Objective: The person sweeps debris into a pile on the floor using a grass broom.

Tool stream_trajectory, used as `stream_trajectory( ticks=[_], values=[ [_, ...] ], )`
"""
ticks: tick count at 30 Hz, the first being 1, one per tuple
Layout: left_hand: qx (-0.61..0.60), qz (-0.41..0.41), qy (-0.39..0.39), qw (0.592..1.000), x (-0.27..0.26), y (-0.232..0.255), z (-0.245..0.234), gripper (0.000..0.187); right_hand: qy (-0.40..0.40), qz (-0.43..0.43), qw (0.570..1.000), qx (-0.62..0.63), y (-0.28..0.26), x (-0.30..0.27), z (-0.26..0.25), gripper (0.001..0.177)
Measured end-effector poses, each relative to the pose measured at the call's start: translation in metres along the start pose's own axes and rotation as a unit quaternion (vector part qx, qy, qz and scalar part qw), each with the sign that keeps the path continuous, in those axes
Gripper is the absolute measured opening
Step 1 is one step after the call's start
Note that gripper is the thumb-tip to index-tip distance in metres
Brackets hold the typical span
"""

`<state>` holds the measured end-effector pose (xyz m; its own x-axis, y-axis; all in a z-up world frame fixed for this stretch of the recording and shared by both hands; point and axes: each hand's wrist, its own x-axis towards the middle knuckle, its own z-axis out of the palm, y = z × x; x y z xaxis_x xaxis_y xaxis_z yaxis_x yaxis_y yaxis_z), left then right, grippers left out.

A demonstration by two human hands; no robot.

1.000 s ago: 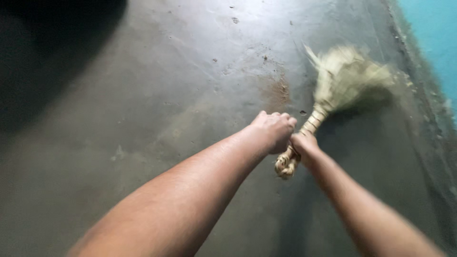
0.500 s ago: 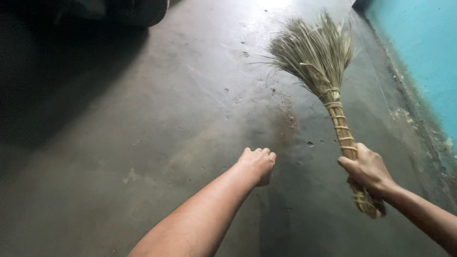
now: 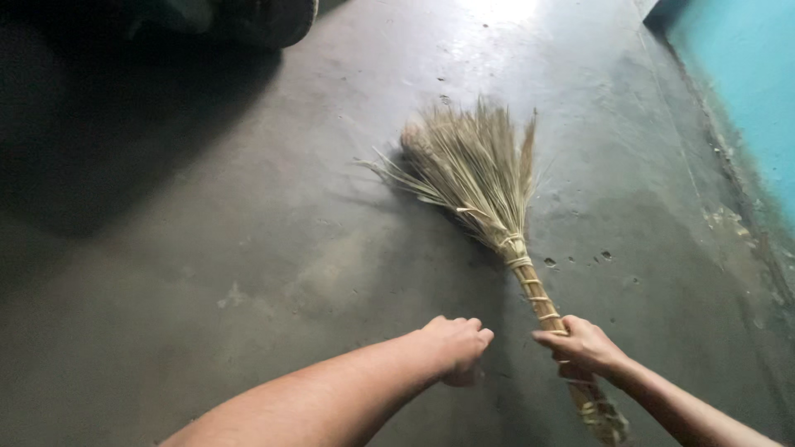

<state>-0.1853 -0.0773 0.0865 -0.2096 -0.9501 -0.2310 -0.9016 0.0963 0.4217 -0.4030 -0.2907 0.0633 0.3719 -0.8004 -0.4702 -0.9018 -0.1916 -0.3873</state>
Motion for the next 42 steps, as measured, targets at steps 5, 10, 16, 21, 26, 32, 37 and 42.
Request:
stream_trajectory(
  ticks=[5, 10, 16, 21, 26, 32, 37, 42],
  values=[
    [-0.107, -0.071, 0.019, 0.992, -0.006, 0.000, -0.002, 0.062, -0.052, 0.058, 0.990, 0.117, -0.030, 0.003, 0.000, 0.053],
    [-0.195, -0.130, 0.028, 0.972, -0.006, -0.005, -0.009, 0.074, -0.054, 0.028, 0.941, 0.334, -0.061, 0.014, 0.010, 0.032],
    [-0.159, -0.097, 0.059, 0.981, -0.010, -0.003, -0.001, 0.064, -0.036, 0.079, 0.951, 0.297, -0.135, 0.006, -0.001, 0.047],
    [-0.152, -0.074, 0.046, 0.985, -0.019, -0.008, 0.009, 0.064, -0.062, 0.065, 0.929, 0.360, -0.142, 0.052, 0.023, 0.028],
    [-0.133, -0.068, 0.060, 0.987, -0.023, -0.030, 0.021, 0.060, -0.083, 0.013, 0.929, 0.362, -0.143, 0.081, 0.045, 0.022],
    [-0.122, -0.070, 0.091, 0.986, -0.017, -0.060, 0.032, 0.056, -0.056, 0.098, 0.927, 0.357, -0.150, 0.088, 0.043, 0.032],
    [-0.125, -0.075, 0.120, 0.982, -0.012, -0.077, 0.030, 0.057, -0.090, 0.123, 0.900, 0.408, -0.132, 0.112, 0.039, 0.016],
    [-0.097, -0.103, 0.151, 0.978, -0.001, -0.089, 0.021, 0.054, 0.015, 0.082, 0.938, 0.336, -0.141, 0.096, 0.044, 0.024]
  ],
)
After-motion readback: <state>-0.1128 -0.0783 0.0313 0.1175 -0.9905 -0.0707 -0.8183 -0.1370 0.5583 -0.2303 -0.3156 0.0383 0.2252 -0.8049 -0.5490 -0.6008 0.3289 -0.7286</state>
